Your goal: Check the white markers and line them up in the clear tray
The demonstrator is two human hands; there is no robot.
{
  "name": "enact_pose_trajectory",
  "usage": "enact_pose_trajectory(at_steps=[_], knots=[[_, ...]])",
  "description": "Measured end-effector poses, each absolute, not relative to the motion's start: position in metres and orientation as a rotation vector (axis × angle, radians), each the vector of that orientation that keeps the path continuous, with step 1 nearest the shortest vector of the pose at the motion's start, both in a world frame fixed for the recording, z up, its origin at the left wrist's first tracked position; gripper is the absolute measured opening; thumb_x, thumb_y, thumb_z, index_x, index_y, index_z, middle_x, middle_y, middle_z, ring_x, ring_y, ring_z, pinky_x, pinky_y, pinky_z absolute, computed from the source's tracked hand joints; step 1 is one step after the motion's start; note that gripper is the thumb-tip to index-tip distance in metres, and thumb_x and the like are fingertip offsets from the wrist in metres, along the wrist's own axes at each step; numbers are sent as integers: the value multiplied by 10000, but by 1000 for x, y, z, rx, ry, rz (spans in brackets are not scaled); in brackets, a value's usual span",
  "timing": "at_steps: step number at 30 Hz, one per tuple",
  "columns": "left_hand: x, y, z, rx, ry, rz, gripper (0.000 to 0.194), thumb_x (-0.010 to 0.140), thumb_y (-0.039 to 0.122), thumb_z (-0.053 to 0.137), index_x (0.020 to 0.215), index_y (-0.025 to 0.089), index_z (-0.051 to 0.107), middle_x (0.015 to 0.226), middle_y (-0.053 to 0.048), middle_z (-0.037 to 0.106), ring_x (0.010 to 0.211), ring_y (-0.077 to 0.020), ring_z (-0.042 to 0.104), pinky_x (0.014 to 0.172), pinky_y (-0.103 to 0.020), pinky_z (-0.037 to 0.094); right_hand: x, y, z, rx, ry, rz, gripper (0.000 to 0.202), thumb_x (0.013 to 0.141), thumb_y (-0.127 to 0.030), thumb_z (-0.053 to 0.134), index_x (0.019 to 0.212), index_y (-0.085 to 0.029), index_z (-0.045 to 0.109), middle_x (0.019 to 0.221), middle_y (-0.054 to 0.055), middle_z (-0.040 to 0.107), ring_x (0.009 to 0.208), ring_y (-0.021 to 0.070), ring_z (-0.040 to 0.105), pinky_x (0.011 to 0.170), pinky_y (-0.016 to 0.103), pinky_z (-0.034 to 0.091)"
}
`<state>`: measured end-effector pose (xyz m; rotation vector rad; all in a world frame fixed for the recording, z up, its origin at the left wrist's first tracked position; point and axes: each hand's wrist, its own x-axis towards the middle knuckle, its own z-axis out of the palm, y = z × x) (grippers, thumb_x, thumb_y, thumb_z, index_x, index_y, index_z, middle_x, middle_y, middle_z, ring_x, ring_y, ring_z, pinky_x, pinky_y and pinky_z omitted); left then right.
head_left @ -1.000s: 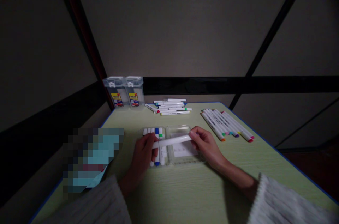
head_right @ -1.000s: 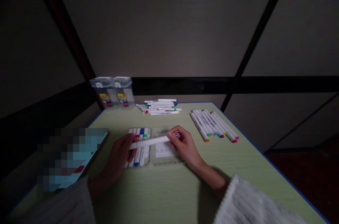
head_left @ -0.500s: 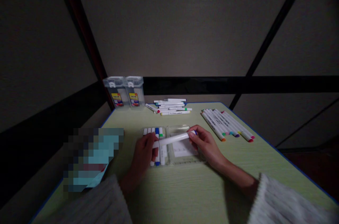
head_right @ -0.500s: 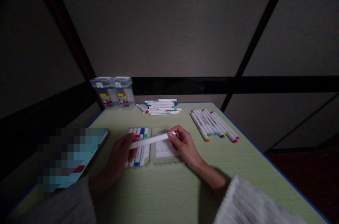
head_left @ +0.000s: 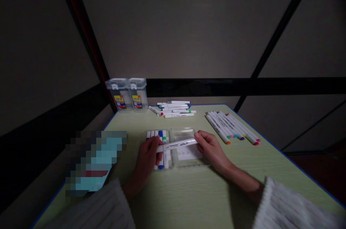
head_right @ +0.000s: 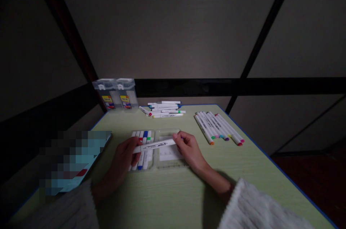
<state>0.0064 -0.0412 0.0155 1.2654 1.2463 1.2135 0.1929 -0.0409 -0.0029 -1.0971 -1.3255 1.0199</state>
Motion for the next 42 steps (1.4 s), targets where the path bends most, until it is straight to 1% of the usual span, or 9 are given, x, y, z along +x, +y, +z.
enact_pose_trajectory(at_steps=[3,6,12,21,29,32,34,37,42], knots=[[6,-41,16,1257,1247,1233,314,707,449,455,617,152,499,314,94,373,267,-45,311,314,-154,224,192,-42,0,-1083,-1324,984,316,734,-483,546,647,-189,468,478,-67,351,417,74,300,388,209,231],[6,-41,18,1245,1261,1228,305,707,441,455,617,153,495,328,92,380,277,-47,319,319,-156,230,192,-43,1,-1039,-1318,996,268,734,-453,560,774,-196,494,519,-65,375,435,79,326,394,205,258],[7,-43,21,1240,1250,1233,284,709,419,460,620,151,487,335,90,379,295,-46,326,336,-154,250,193,-44,1,-992,-1320,1045,242,739,-405,569,840,-198,494,532,-68,385,441,80,346,410,208,271],[6,-43,19,1234,1277,1227,329,711,467,447,625,153,496,313,84,381,274,-53,308,326,-168,228,193,-43,1,-1001,-1339,1063,281,728,-462,564,751,-198,470,503,-70,379,427,81,334,397,207,261],[6,-42,15,1278,1249,1212,331,724,447,428,566,160,469,301,78,396,254,-46,306,303,-157,211,194,-41,-1,-1048,-1378,994,399,753,-527,498,552,-198,396,440,-63,357,405,77,308,398,216,239],[6,-42,16,1285,1248,1206,319,732,431,420,572,158,466,299,79,393,256,-44,306,306,-152,216,194,-42,-1,-1071,-1388,988,415,765,-518,486,527,-198,374,433,-63,339,402,73,293,396,219,223],[6,-42,17,1290,1258,1205,318,733,430,417,583,155,473,301,82,388,260,-42,306,309,-150,215,193,-43,0,-1084,-1375,985,376,768,-497,497,564,-194,405,440,-67,344,404,73,296,394,216,224],[6,-42,17,1291,1276,1209,316,734,431,416,603,152,484,302,88,376,265,-40,300,311,-148,214,192,-44,1,-1070,-1316,999,271,750,-456,542,725,-195,471,482,-73,379,414,76,322,385,205,239],[5,-41,15,1287,1278,1219,316,724,439,422,613,151,491,318,90,378,275,-40,304,314,-149,219,192,-44,0,-969,-1288,1045,230,755,-384,559,869,-199,485,584,-55,462,441,71,365,397,195,278]])
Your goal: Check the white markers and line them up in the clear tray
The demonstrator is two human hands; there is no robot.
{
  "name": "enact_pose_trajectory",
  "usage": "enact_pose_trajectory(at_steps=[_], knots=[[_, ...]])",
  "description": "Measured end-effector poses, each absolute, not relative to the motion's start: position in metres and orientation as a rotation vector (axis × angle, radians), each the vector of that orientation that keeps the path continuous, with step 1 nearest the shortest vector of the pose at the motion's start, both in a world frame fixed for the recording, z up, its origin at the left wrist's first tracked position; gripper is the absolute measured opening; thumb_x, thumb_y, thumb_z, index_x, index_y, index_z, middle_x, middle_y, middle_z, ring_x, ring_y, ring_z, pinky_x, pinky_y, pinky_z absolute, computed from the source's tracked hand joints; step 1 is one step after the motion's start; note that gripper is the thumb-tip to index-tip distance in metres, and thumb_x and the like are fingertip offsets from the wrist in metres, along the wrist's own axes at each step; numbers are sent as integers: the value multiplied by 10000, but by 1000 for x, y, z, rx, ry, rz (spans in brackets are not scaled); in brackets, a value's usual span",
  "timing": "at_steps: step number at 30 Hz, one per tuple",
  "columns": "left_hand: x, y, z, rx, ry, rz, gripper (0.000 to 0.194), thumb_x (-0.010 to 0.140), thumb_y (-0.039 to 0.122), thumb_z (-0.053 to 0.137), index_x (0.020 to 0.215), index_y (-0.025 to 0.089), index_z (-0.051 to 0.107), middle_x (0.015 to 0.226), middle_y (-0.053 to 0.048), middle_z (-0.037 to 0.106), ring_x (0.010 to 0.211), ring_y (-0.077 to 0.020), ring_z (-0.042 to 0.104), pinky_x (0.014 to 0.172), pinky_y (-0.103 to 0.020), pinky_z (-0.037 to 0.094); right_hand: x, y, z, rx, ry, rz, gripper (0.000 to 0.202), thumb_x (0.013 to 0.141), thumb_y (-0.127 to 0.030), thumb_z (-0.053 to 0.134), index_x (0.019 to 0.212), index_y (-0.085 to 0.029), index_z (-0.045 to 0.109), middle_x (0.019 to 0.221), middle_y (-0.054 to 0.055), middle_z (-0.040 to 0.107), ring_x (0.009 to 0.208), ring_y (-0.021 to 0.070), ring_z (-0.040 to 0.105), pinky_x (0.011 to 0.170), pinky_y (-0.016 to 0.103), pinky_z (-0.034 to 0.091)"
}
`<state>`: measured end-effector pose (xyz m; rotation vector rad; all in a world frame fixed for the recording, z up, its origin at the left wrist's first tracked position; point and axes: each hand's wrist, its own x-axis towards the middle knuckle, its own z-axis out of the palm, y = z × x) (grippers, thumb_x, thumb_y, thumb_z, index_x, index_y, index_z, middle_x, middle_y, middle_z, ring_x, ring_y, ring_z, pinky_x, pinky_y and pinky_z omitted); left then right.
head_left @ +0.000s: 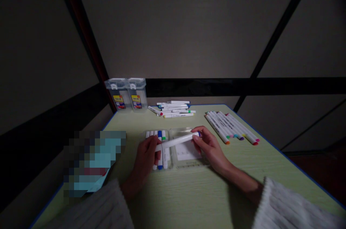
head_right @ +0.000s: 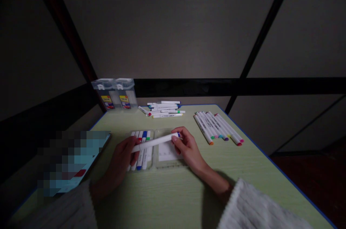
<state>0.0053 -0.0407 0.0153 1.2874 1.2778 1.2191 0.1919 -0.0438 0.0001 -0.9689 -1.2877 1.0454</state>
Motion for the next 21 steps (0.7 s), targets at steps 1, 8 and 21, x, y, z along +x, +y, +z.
enact_pose_trajectory(at_steps=[1,8,21], knots=[[5,-41,15,1280,1281,1220,315,717,442,428,619,150,494,323,90,383,277,-42,309,314,-150,222,192,-43,-1,-958,-1293,1053,224,760,-376,555,875,-197,486,603,-48,481,440,68,370,398,195,280],[6,-41,17,1236,1298,1225,308,699,449,438,642,151,496,314,95,382,275,-48,312,316,-153,237,193,-40,-3,-964,-1317,1068,208,774,-372,539,849,-184,490,604,-44,486,434,62,366,390,186,272],[5,-41,14,1277,1293,1193,330,711,459,421,589,158,479,293,83,387,253,-49,308,298,-157,220,193,-42,-1,-1030,-1313,1027,276,762,-442,532,709,-181,459,513,-67,412,431,67,343,399,185,267]])
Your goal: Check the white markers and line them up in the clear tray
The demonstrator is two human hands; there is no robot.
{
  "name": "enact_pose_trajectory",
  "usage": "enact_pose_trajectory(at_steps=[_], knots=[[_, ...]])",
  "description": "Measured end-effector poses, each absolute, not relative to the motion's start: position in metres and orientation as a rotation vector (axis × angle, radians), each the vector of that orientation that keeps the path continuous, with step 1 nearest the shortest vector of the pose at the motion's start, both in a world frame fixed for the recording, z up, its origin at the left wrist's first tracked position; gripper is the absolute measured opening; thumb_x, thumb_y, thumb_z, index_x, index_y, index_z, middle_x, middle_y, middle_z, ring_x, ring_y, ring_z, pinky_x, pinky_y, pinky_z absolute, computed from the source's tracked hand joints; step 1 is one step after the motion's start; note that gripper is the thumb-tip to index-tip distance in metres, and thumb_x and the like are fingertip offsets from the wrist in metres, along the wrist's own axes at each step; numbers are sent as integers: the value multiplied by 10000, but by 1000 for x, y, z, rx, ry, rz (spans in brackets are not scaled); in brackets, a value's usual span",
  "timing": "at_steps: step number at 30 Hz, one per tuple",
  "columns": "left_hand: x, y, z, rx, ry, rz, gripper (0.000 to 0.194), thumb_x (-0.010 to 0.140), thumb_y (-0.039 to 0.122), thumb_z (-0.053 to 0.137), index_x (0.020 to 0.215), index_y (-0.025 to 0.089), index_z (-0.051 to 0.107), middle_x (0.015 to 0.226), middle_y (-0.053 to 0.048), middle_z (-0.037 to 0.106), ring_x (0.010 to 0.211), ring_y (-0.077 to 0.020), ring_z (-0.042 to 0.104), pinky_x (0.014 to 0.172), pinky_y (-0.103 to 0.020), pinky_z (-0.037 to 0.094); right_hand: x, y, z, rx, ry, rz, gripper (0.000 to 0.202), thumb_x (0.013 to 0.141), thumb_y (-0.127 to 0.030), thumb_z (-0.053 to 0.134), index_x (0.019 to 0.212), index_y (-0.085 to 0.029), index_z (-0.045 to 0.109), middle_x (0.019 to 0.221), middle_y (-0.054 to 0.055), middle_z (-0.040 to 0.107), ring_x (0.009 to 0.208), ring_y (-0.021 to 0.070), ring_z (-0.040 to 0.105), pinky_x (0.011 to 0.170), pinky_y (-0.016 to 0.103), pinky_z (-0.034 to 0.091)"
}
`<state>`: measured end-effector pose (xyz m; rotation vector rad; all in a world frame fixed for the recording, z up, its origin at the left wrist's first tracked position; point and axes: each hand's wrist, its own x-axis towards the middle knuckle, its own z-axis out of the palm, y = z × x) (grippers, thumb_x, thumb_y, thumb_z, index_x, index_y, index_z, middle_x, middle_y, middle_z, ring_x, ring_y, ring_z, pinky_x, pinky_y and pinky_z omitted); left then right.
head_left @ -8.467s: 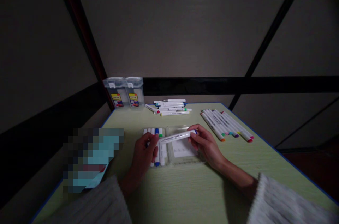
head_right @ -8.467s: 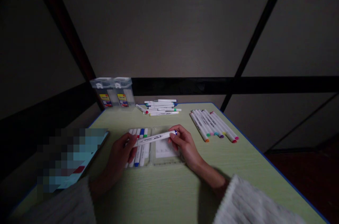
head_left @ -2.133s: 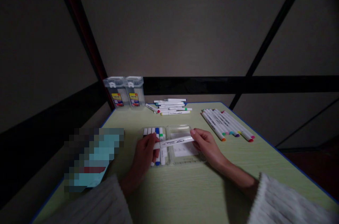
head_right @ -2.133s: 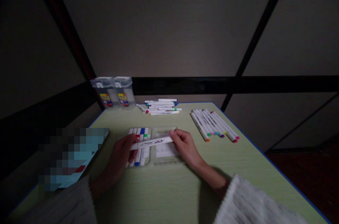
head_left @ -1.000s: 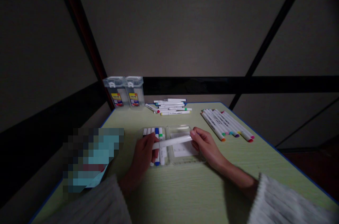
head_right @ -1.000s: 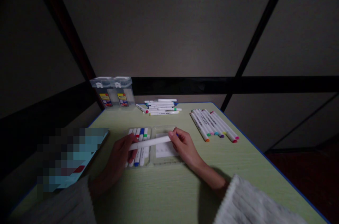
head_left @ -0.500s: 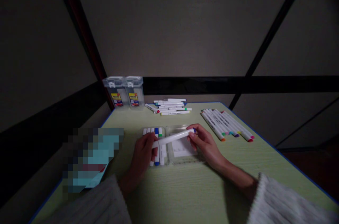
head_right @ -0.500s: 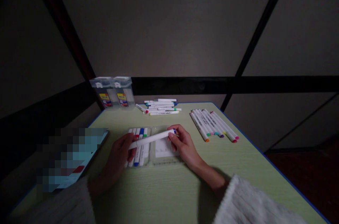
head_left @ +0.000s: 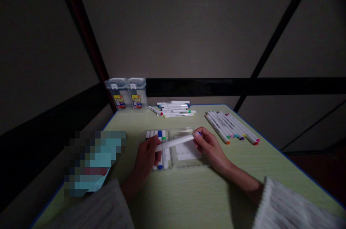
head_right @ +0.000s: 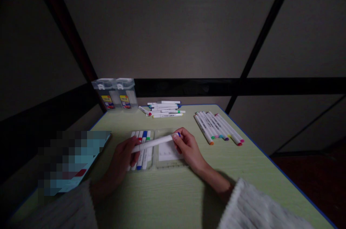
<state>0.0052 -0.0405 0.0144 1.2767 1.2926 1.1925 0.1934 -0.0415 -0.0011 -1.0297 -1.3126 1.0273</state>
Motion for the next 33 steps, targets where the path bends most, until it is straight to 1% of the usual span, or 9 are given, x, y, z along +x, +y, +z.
enact_pose_trajectory(at_steps=[6,16,21,23,26,30,33], knots=[[5,-41,13,1320,1257,1198,340,717,456,417,565,157,476,304,79,400,255,-42,315,295,-151,221,193,-41,-2,-1050,-1319,1001,349,771,-473,504,597,-186,408,462,-72,372,416,67,319,398,192,245],[6,-42,17,1330,1240,1173,315,685,444,460,556,157,467,298,89,380,248,-34,297,292,-147,202,195,-38,-8,-1100,-1340,967,406,798,-491,454,537,-191,370,437,-72,332,400,65,278,376,202,196],[7,-41,16,1294,1257,1177,318,692,452,443,613,148,496,297,90,386,249,-41,305,297,-149,212,195,-39,-7,-1117,-1324,979,436,775,-528,459,515,-197,342,422,-80,296,383,63,246,366,207,177],[6,-41,16,1292,1265,1186,314,699,447,438,620,149,496,304,90,391,251,-41,304,297,-150,206,195,-41,-6,-1119,-1330,972,433,772,-527,462,517,-195,349,423,-79,306,385,62,251,374,206,189],[6,-41,16,1307,1268,1213,275,700,411,463,614,152,488,323,95,386,270,-38,318,309,-146,224,194,-42,-2,-1122,-1353,953,404,769,-509,479,543,-185,394,440,-68,360,404,66,297,392,201,226],[5,-40,17,1283,1269,1267,220,699,355,507,608,160,460,357,102,381,301,-30,318,323,-140,227,193,-41,0,-1095,-1347,999,329,757,-472,519,621,-181,449,476,-60,415,416,71,335,393,198,251],[5,-37,15,1233,1252,1322,192,696,333,529,641,164,457,363,101,392,325,-35,329,342,-142,243,193,-41,0,-1056,-1335,1042,281,743,-440,549,675,-179,471,508,-59,427,418,69,341,386,197,257]])
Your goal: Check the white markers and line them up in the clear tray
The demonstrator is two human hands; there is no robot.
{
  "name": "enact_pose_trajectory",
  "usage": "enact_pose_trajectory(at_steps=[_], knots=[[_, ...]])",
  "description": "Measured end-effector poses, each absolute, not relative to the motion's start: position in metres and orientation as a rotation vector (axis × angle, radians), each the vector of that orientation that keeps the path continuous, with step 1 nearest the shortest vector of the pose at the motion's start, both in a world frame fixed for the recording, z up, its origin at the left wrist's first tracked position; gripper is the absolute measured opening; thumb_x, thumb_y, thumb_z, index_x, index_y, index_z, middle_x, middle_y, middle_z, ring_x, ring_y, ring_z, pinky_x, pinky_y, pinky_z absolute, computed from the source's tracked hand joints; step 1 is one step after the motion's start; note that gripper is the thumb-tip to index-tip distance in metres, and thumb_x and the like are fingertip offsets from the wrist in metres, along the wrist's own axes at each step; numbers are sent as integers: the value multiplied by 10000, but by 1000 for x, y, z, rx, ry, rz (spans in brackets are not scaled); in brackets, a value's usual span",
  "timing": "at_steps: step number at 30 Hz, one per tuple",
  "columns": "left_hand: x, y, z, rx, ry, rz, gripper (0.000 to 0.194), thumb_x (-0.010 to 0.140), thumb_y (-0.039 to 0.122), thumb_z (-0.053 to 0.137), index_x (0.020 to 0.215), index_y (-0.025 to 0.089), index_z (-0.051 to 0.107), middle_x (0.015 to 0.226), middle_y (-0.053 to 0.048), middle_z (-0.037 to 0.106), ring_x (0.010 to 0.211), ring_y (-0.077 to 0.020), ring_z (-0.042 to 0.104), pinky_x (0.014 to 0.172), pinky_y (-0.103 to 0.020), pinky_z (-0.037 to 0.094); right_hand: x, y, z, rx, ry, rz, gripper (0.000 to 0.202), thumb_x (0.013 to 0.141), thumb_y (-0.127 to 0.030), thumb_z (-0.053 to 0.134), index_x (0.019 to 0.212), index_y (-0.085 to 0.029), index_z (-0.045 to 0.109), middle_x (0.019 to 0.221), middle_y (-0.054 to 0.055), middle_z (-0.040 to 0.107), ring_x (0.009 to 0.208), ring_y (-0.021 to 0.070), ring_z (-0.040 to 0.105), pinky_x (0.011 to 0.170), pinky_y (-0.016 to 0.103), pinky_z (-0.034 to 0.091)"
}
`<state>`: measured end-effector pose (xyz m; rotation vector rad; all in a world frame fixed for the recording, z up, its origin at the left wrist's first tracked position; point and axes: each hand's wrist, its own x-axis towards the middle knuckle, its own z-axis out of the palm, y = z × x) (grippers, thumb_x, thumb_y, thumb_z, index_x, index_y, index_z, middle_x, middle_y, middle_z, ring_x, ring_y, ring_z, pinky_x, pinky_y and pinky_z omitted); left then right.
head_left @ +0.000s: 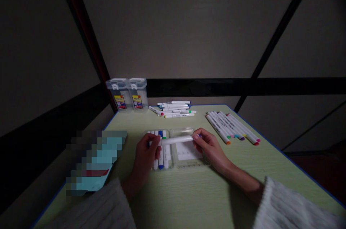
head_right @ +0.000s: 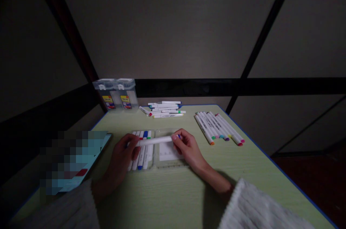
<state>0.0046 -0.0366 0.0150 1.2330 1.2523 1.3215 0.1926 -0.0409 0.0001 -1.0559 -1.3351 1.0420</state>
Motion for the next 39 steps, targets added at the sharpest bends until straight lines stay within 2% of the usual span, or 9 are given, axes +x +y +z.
enact_pose_trajectory(at_steps=[3,6,11,14,19,23,27,36,39], knots=[[3,-31,11,1156,1202,1410,194,667,315,575,713,166,460,405,91,451,380,-48,398,388,-148,307,192,-41,0,-1041,-1340,1057,251,721,-411,580,737,-177,492,549,-57,432,424,68,351,382,195,267],[2,-27,8,1056,1181,1481,280,628,294,626,801,170,444,479,79,519,456,-68,488,460,-172,387,191,-44,1,-1039,-1400,1000,219,711,-369,597,761,-175,508,588,-50,435,446,68,360,389,194,276],[2,-28,11,909,1160,1538,336,607,236,646,849,187,418,614,63,585,552,-90,579,564,-217,453,189,-54,3,-1074,-1672,738,117,775,-291,538,801,-177,547,610,-23,481,525,102,423,452,214,326],[3,-30,15,921,1140,1558,323,621,200,628,863,190,415,650,54,605,630,-110,609,628,-239,472,189,-60,2,-1053,-1871,563,140,806,-276,504,877,-176,572,670,8,553,563,117,476,498,231,373],[3,-30,14,980,1075,1505,399,628,238,635,970,191,436,701,31,635,730,-145,629,656,-248,479,188,-65,-1,-1013,-2027,367,211,820,-270,491,993,-172,565,705,25,590,560,123,508,532,248,408],[2,-29,10,1013,1041,1424,573,616,248,651,1138,148,436,805,-19,655,750,-146,623,670,-237,471,184,-68,1,-950,-2090,305,257,827,-253,483,1059,-164,549,756,51,608,635,144,546,584,270,438],[1,-28,7,1089,1056,1345,704,608,230,647,1254,129,387,877,-40,661,736,-130,609,629,-205,449,180,-71,3,-914,-2135,298,302,828,-250,479,1112,-164,535,713,33,584,580,130,523,547,259,431],[1,-22,-2,1140,1019,1247,665,635,270,603,1252,126,399,978,-81,655,810,-156,604,651,-224,455,174,-76,0,-877,-2281,275,355,828,-288,480,1146,-133,515,782,67,592,674,154,540,601,277,442],[0,-20,-4,1136,977,1223,623,623,256,595,1213,133,438,992,-73,652,858,-177,602,704,-252,460,172,-76,-2,-883,-2321,274,357,827,-308,488,1147,-154,515,825,68,603,716,160,550,626,278,443]])
